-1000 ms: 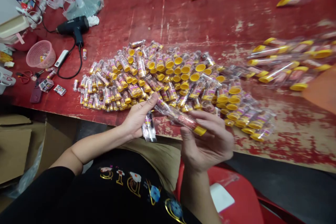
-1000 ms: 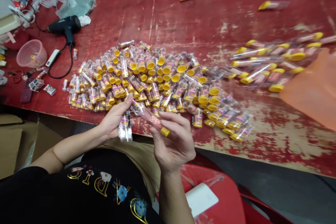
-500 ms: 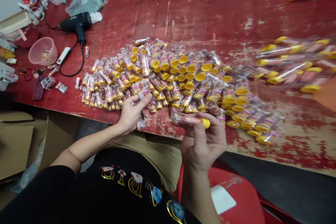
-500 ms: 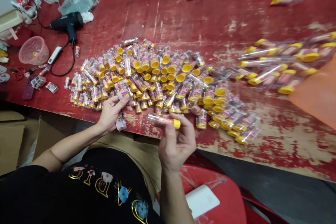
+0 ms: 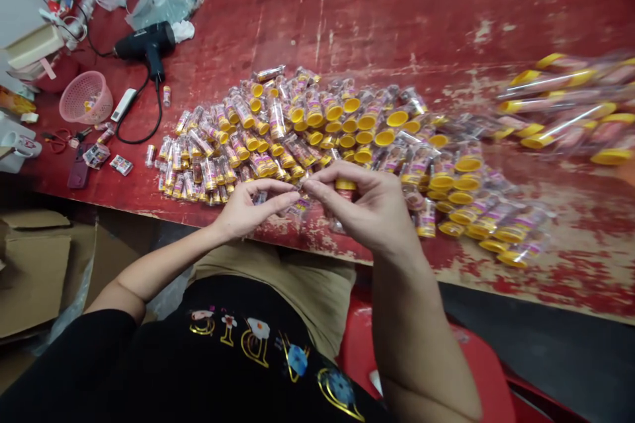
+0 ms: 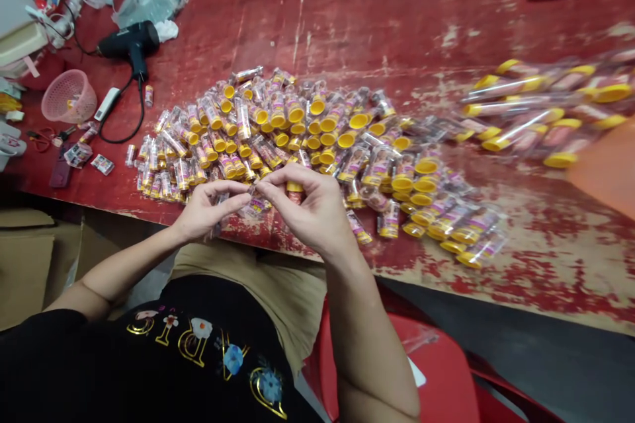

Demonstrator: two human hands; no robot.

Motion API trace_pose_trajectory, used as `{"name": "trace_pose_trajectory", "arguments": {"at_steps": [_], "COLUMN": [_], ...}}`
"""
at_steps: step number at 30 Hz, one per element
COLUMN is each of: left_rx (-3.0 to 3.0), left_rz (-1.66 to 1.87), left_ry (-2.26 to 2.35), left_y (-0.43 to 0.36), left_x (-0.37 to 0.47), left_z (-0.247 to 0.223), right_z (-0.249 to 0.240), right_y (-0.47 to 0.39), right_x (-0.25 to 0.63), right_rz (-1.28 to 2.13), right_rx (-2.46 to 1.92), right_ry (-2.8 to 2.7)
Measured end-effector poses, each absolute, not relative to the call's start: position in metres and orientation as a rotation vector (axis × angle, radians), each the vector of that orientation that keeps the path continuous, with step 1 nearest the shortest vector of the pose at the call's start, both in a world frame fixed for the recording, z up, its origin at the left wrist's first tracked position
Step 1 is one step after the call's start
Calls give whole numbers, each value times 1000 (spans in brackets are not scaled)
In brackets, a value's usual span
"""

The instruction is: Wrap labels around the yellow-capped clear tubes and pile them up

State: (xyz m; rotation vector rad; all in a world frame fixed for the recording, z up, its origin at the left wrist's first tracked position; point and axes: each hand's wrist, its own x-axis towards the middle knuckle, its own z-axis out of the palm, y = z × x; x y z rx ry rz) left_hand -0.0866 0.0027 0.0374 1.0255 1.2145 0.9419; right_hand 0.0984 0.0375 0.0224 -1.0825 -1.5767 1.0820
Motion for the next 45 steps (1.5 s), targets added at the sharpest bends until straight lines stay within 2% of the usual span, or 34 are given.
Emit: {"name": "trace_pose_trajectory", "arguments": {"at_steps": [3, 8, 13, 18, 26, 33, 45], "left_rx": [942, 361, 96, 61, 100, 265, 351], "left_rz": [1022, 1116, 1071, 1025, 1005, 1126, 1145], "left_ry": [1258, 1218, 1099, 1072, 1095, 1122, 1114], "left_y": [5, 10, 10, 5, -4, -13, -14], "left_x": [-81, -66, -55, -51, -48, -49, -51], "left_z": [28, 24, 31, 32, 32, 31, 35], "right_z": [18, -1, -9, -11, -19, -17, -11], "right_y": [34, 3, -32, -31, -42, -54, -50], "right_x": [100, 106, 96, 84, 87, 91, 81], "right_rz": [1128, 1164, 918, 615, 298, 341, 202], "right_rx": [-1115, -1093, -1060, -956, -1101, -1048, -1062], "right_ry": [-1490, -1176, -991, -992, -1182, -1482, -1484]}}
